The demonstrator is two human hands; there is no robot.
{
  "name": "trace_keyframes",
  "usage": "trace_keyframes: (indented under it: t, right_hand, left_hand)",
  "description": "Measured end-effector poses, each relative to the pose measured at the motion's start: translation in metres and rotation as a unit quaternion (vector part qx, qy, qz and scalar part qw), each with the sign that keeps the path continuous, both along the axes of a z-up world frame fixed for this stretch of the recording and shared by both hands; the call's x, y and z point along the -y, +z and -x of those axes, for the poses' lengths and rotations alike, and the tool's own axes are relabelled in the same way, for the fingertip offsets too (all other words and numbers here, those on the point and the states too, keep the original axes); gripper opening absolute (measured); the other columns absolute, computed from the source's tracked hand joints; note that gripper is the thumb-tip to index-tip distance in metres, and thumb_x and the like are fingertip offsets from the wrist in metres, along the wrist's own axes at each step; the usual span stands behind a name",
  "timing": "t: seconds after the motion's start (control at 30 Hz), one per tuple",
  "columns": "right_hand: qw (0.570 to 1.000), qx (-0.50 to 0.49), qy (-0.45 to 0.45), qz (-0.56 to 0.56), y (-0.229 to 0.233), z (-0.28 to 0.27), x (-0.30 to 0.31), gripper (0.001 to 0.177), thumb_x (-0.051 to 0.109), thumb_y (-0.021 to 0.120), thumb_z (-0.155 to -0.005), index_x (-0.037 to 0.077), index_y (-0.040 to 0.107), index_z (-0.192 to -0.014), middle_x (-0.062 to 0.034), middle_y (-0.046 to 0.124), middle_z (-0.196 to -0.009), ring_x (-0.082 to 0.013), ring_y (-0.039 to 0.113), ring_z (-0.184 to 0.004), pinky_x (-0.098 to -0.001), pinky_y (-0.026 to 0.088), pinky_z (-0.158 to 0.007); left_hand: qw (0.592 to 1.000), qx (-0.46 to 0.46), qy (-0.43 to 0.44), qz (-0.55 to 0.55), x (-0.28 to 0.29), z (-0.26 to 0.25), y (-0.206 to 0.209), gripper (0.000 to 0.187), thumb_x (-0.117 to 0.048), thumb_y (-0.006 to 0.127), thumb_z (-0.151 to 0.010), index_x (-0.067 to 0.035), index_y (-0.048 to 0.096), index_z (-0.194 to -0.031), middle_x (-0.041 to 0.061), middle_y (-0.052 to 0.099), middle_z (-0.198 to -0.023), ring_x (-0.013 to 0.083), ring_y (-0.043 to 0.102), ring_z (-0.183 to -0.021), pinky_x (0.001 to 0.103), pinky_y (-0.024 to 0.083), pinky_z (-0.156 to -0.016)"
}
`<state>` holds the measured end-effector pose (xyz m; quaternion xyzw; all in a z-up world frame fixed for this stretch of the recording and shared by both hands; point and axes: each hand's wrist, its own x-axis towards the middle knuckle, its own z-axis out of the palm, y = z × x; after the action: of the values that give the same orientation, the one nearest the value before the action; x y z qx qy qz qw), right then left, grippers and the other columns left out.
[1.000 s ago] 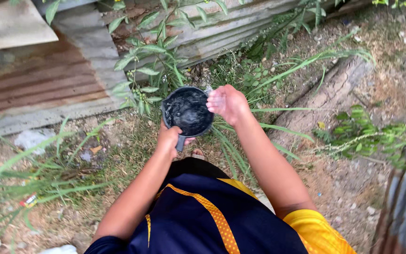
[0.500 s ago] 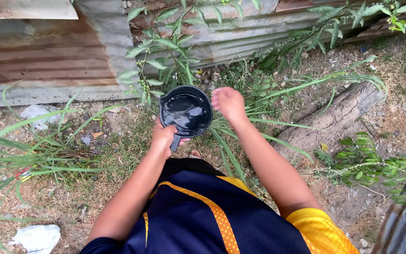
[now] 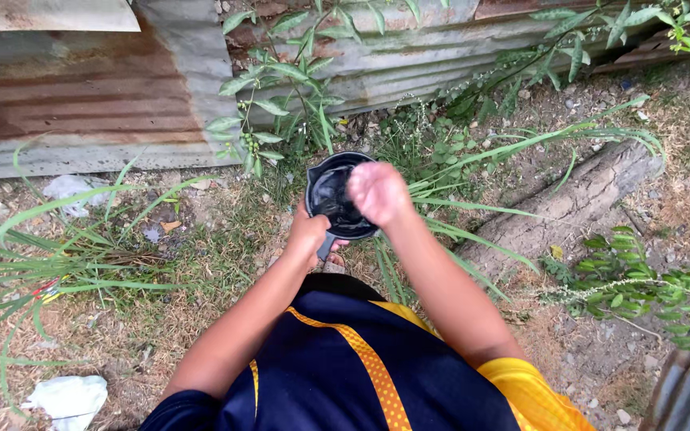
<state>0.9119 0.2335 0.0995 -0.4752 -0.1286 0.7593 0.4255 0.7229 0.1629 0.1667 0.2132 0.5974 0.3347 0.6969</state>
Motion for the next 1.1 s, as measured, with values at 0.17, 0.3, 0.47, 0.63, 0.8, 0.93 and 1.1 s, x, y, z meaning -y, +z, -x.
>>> trace_keyframes:
  t: [0.17,0.3,0.47,0.63,0.8,0.93,1.1]
  right_hand:
    - [0.996,0.083,-0.030,-0.014,0.059,-0.037,-0.001,0.033,0.019,0.041,-0.104,-0.006,0.063,-0.104,-0.0150,0.068,-0.084,-0.0282,0.068,-0.078,-0.0399,0.061,-0.069]
    - [0.961,0.275,0.024,0.028,0.055,-0.042,-0.001,0.040,0.022,0.037,-0.103,-0.006,0.062,-0.117,-0.0121,0.072,-0.096,-0.0295,0.073,-0.090,-0.0412,0.064,-0.078]
    - [0.915,0.401,0.036,-0.011,0.037,-0.038,0.000,0.030,0.021,0.057,-0.101,0.000,0.068,-0.119,-0.0117,0.071,-0.099,-0.0220,0.071,-0.085,-0.0337,0.064,-0.070]
    - [0.891,0.418,0.041,-0.172,0.055,-0.012,0.000,0.029,0.019,0.054,-0.096,0.001,0.074,-0.107,-0.0097,0.075,-0.090,-0.0179,0.073,-0.075,-0.0292,0.062,-0.063]
    - [0.730,0.589,0.133,-0.319,0.043,0.027,0.008,0.026,0.019,0.059,-0.092,0.005,0.081,-0.094,-0.0212,0.077,-0.089,-0.0352,0.075,-0.078,-0.0410,0.060,-0.076]
    - [0.727,0.630,0.200,-0.185,-0.005,0.036,0.008,0.028,0.025,0.061,-0.096,0.000,0.073,-0.093,-0.0284,0.072,-0.095,-0.0425,0.070,-0.089,-0.0471,0.057,-0.084]
    - [0.993,0.021,0.027,0.113,-0.047,0.019,0.000,0.017,0.016,0.061,-0.094,0.002,0.072,-0.094,-0.0151,0.074,-0.091,-0.0305,0.072,-0.085,-0.0433,0.062,-0.080]
  left_hand:
    - [0.999,0.018,0.029,-0.011,-0.002,0.018,-0.012,0.077,0.012,0.039,-0.080,-0.019,0.029,-0.150,0.028,0.069,-0.100,0.0315,0.069,-0.052,0.037,0.051,-0.034]
    - [0.998,0.019,0.064,0.005,-0.007,0.040,-0.014,0.073,0.011,0.039,-0.078,-0.016,0.035,-0.146,0.028,0.069,-0.101,0.0332,0.070,-0.052,0.037,0.052,-0.034]
    - [0.996,0.015,0.091,0.001,-0.008,0.050,-0.015,0.072,0.012,0.040,-0.077,-0.019,0.035,-0.142,0.026,0.069,-0.102,0.0350,0.068,-0.051,0.038,0.052,-0.034]
    - [0.998,0.025,0.049,-0.011,-0.013,0.041,-0.007,0.069,0.011,0.041,-0.079,-0.014,0.041,-0.144,0.028,0.070,-0.096,0.0327,0.070,-0.052,0.037,0.051,-0.034]
    - [1.000,0.010,0.021,-0.007,-0.010,0.020,0.012,0.076,0.009,0.042,-0.081,-0.023,0.033,-0.149,0.023,0.070,-0.095,0.0300,0.069,-0.050,0.036,0.049,-0.034]
    - [0.999,0.011,0.004,-0.032,-0.004,0.004,0.019,0.093,0.011,0.042,-0.078,-0.031,0.021,-0.158,0.024,0.067,-0.091,0.0287,0.064,-0.047,0.036,0.048,-0.034]
    - [0.999,0.004,-0.014,-0.032,-0.006,0.001,0.012,0.091,0.012,0.042,-0.078,-0.025,0.025,-0.159,0.024,0.069,-0.093,0.0280,0.065,-0.047,0.036,0.049,-0.034]
